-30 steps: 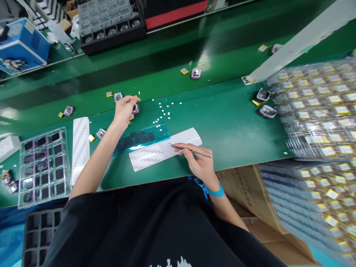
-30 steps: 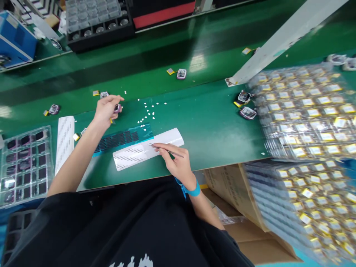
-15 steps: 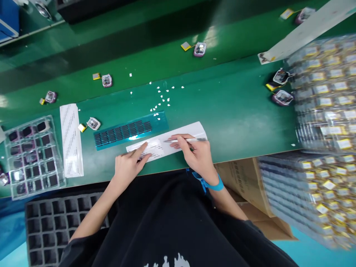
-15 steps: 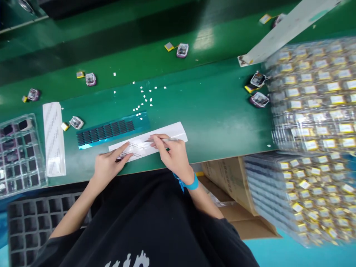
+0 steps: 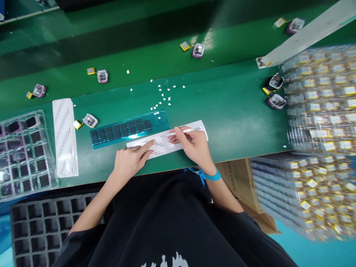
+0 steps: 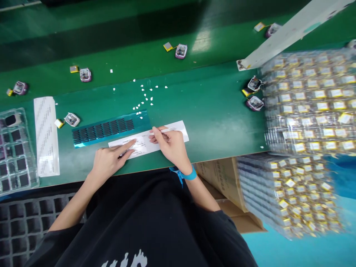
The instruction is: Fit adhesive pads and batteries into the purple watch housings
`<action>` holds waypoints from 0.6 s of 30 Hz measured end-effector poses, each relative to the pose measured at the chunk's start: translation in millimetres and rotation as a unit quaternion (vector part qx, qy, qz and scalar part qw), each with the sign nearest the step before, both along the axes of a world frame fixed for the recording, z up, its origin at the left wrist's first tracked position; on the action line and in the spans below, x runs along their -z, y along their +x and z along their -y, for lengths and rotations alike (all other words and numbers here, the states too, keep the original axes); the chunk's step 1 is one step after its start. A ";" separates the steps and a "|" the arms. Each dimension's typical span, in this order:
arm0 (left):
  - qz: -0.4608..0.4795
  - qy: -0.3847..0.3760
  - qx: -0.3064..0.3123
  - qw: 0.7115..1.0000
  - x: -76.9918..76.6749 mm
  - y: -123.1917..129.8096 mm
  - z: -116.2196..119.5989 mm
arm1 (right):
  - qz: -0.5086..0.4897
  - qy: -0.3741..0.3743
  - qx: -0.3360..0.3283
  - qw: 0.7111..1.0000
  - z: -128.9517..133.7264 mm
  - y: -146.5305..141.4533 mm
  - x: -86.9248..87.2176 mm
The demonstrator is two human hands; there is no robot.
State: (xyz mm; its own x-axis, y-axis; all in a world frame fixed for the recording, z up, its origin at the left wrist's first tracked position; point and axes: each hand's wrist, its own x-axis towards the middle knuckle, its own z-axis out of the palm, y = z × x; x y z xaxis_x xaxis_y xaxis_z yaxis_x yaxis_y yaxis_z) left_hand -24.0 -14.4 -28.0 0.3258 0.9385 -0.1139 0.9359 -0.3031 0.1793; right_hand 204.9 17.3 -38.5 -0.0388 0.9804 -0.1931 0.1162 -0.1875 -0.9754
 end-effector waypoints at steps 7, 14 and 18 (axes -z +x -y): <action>-0.034 -0.030 -0.006 0.999 -4.3 3.1 -2.6 | -0.044 -0.033 -0.006 0.998 -4.9 1.1 1.7; -0.045 -0.068 -0.023 0.996 -6.9 6.3 -3.7 | -0.085 -0.029 -0.050 0.995 -7.4 10.1 1.3; -0.061 -0.075 -0.026 0.995 -9.6 8.1 -4.4 | -0.087 -0.039 -0.059 0.994 -8.3 12.5 0.7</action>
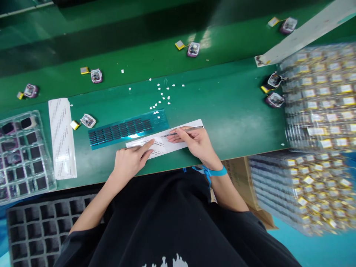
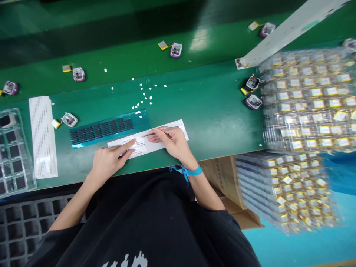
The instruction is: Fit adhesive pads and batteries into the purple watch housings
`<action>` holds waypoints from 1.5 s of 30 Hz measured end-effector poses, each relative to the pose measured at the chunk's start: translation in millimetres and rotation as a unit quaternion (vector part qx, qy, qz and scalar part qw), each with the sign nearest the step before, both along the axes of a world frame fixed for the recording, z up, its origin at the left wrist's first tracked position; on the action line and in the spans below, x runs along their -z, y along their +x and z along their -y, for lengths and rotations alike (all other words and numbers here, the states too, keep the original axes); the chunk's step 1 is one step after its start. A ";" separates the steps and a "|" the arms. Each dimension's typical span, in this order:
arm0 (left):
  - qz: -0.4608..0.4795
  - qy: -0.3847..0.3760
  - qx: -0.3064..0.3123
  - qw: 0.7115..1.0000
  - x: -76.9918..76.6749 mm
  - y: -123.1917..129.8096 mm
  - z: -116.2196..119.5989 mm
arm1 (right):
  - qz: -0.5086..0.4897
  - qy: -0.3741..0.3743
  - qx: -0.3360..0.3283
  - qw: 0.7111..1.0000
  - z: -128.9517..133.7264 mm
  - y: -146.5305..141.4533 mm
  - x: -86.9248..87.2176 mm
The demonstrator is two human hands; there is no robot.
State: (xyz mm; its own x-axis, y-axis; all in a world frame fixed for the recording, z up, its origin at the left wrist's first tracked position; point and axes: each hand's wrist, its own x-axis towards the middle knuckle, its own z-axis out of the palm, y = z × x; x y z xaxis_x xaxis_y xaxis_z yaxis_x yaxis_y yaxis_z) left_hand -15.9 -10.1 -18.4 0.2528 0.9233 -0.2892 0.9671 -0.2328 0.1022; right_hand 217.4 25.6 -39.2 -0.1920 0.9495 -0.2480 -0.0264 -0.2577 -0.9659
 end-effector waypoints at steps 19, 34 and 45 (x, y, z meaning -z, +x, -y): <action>0.510 -0.060 -0.146 0.846 -30.1 -8.0 -52.6 | -0.003 0.096 0.127 0.987 -24.4 -11.8 -49.0; 0.669 -0.110 -0.150 0.719 -4.0 4.1 -66.9 | 0.003 0.156 0.020 0.988 -56.1 -52.7 -32.3; 0.685 -0.089 -0.176 0.702 -1.2 5.7 -61.0 | 0.019 0.143 0.024 0.989 -54.7 -55.1 -28.3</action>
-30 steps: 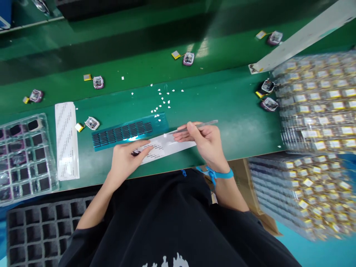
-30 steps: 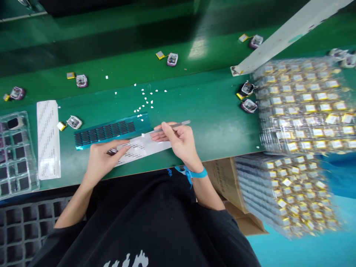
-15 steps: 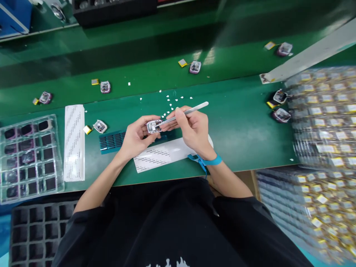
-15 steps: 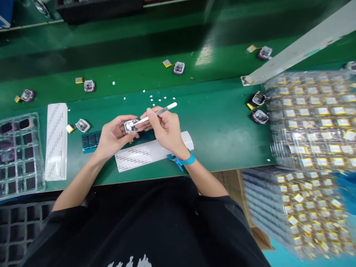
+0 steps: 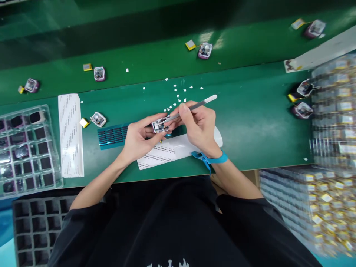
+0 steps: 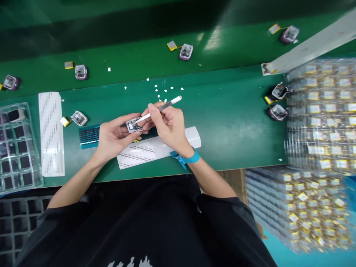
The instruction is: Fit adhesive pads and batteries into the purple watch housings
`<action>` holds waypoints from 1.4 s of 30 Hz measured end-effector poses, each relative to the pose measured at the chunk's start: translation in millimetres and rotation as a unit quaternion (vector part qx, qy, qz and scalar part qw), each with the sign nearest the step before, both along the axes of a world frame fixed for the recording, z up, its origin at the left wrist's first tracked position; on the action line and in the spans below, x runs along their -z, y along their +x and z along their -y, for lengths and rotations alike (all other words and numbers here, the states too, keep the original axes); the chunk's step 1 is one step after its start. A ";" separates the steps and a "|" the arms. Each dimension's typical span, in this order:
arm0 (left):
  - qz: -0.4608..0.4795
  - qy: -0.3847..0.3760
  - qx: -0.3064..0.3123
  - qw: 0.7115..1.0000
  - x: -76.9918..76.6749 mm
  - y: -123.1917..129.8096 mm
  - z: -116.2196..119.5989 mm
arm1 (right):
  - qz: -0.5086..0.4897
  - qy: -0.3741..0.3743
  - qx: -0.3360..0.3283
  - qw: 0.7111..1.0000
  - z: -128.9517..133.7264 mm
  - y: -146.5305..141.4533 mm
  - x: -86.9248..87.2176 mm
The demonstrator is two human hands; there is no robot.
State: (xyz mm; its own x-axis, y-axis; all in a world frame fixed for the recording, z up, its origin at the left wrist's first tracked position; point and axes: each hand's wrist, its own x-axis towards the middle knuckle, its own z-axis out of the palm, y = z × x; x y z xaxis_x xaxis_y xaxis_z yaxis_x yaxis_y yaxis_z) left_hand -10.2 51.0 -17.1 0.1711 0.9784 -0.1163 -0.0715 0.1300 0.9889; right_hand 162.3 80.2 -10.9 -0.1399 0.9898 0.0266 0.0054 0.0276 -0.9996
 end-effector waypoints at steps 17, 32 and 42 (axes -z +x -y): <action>-0.027 -0.001 0.012 1.000 -1.1 -5.1 0.5 | 0.094 0.110 0.012 0.989 10.1 -1.4 4.4; -0.186 0.015 0.079 0.979 -24.0 -45.5 -28.8 | 0.192 0.100 -0.122 0.969 -19.2 33.6 4.8; -0.372 0.177 0.194 0.891 -21.1 -40.4 -22.6 | 0.181 0.108 -0.147 0.966 -23.3 32.6 24.2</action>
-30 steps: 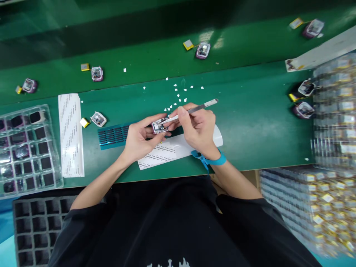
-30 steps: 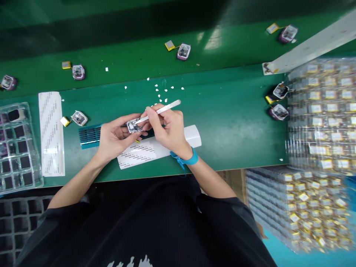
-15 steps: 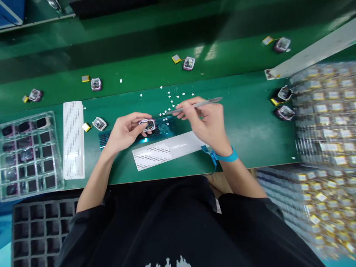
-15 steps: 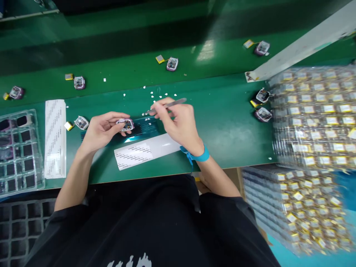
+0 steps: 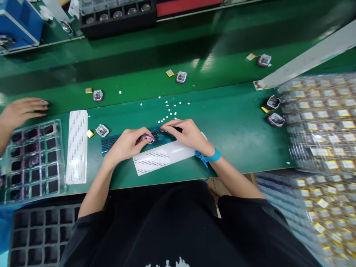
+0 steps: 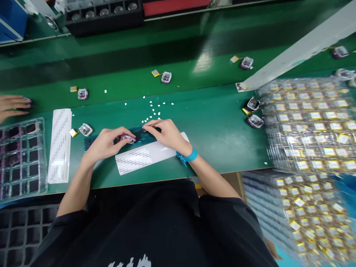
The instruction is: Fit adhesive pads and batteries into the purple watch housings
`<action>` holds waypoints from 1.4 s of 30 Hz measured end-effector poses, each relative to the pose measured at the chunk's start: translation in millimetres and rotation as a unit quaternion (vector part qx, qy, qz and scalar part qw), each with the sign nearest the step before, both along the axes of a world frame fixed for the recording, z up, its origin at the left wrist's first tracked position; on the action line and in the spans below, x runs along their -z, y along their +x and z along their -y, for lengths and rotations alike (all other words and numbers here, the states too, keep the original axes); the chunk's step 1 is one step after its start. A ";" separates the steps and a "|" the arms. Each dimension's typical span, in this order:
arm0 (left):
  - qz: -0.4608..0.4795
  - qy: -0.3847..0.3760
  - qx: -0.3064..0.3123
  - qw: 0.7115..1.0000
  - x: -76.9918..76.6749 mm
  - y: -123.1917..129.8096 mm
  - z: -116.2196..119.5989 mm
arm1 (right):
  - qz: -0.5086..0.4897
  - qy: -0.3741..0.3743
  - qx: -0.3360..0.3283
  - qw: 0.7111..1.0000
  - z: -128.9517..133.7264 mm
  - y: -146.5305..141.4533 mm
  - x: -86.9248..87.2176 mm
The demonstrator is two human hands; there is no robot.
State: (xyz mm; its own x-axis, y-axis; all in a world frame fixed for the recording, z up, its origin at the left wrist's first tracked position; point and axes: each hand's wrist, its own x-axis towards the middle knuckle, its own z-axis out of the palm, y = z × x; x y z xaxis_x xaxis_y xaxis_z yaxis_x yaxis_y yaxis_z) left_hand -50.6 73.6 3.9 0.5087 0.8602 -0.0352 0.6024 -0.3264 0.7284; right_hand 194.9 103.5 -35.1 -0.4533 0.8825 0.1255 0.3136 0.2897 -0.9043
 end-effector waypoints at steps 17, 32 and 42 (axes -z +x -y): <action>0.121 0.083 -0.072 0.987 6.8 14.3 5.7 | 0.026 0.432 0.081 0.898 -3.5 -1.3 -29.3; 0.440 -0.233 -0.346 0.795 18.5 11.4 -8.8 | 0.077 0.487 -0.012 0.870 15.2 -21.8 -14.8; 0.461 -0.200 -0.412 0.760 25.5 13.9 -7.7 | 0.094 0.475 -0.022 0.875 17.3 -23.9 -12.2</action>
State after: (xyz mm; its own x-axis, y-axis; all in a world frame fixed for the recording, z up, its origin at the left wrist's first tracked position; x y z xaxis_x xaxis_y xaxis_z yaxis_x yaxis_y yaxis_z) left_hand -36.7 81.3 -21.6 -0.2297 0.9143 -0.3337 -0.3456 0.2439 0.9061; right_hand 171.0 86.1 -22.9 -0.5749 0.4023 0.7125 0.4008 0.8976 -0.1835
